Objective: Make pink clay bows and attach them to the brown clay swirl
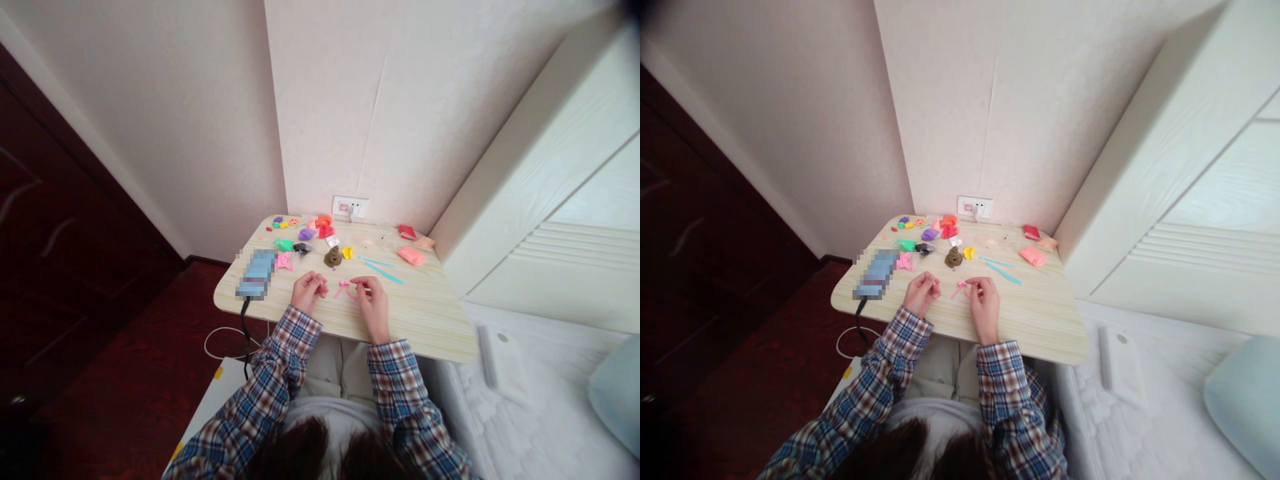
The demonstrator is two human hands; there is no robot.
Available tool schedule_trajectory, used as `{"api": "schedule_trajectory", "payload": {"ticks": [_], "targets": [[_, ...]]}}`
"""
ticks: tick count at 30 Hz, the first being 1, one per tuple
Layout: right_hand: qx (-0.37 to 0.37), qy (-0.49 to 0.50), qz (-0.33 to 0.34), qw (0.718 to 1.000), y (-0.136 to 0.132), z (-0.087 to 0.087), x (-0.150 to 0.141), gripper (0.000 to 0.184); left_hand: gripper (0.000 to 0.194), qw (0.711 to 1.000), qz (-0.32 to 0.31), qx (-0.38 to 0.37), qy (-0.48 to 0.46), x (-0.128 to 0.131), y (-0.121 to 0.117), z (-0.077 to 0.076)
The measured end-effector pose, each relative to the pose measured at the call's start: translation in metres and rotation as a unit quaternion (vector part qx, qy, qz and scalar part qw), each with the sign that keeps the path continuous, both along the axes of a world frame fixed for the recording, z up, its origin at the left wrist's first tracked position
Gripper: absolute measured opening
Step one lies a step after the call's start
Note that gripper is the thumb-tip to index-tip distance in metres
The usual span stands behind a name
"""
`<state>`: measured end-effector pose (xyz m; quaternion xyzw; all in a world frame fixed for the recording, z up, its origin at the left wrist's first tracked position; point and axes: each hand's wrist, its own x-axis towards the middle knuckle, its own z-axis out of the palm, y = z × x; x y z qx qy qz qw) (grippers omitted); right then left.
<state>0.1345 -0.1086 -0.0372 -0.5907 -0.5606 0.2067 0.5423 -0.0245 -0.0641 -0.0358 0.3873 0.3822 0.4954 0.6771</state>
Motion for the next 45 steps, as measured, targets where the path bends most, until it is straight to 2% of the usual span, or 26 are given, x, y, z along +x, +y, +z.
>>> {"api": "schedule_trajectory", "payload": {"ticks": [6,10,13,15,18,20,27,35,40,45], "targets": [[0.017,-0.006,0.002,1.0,0.0,-0.002,0.001,0.03,0.03,0.998,-0.032,0.02,-0.052,0.0,-0.005,0.011],[0.031,-0.023,0.005,0.999,-0.002,0.003,-0.003,0.028,0.052,0.994,-0.052,0.033,-0.088,0.001,-0.009,0.017],[0.048,-0.042,0.022,0.998,-0.004,0.009,-0.007,0.025,0.058,0.994,-0.055,0.038,-0.089,0.002,-0.01,0.019],[0.058,-0.052,0.034,0.996,-0.006,0.013,-0.009,0.023,0.052,0.995,-0.051,0.038,-0.074,0.003,-0.009,0.018],[0.069,-0.06,0.041,0.995,-0.007,0.016,-0.01,0.022,0.033,0.998,-0.054,0.029,-0.03,0.002,-0.007,0.014],[0.073,-0.061,0.041,0.995,-0.007,0.017,-0.01,0.021,0.029,0.998,-0.059,0.021,0.005,0.003,-0.004,0.009],[0.076,-0.061,0.028,0.995,-0.008,0.017,-0.009,0.021,0.033,0.996,-0.035,0.037,0.068,0.003,0.001,-0.003],[0.073,-0.064,-0.018,0.995,-0.006,0.009,-0.004,0.023,0.032,0.994,-0.031,0.085,0.061,0.004,-0.001,0.001],[0.074,-0.068,-0.014,0.995,-0.005,0.008,-0.004,0.024,0.031,0.993,-0.054,0.074,0.075,0.004,-0.001,-0.001],[0.077,-0.068,-0.01,0.995,-0.005,0.008,-0.005,0.024,0.032,0.994,-0.042,0.058,0.082,0.004,0.003,-0.005]]}}
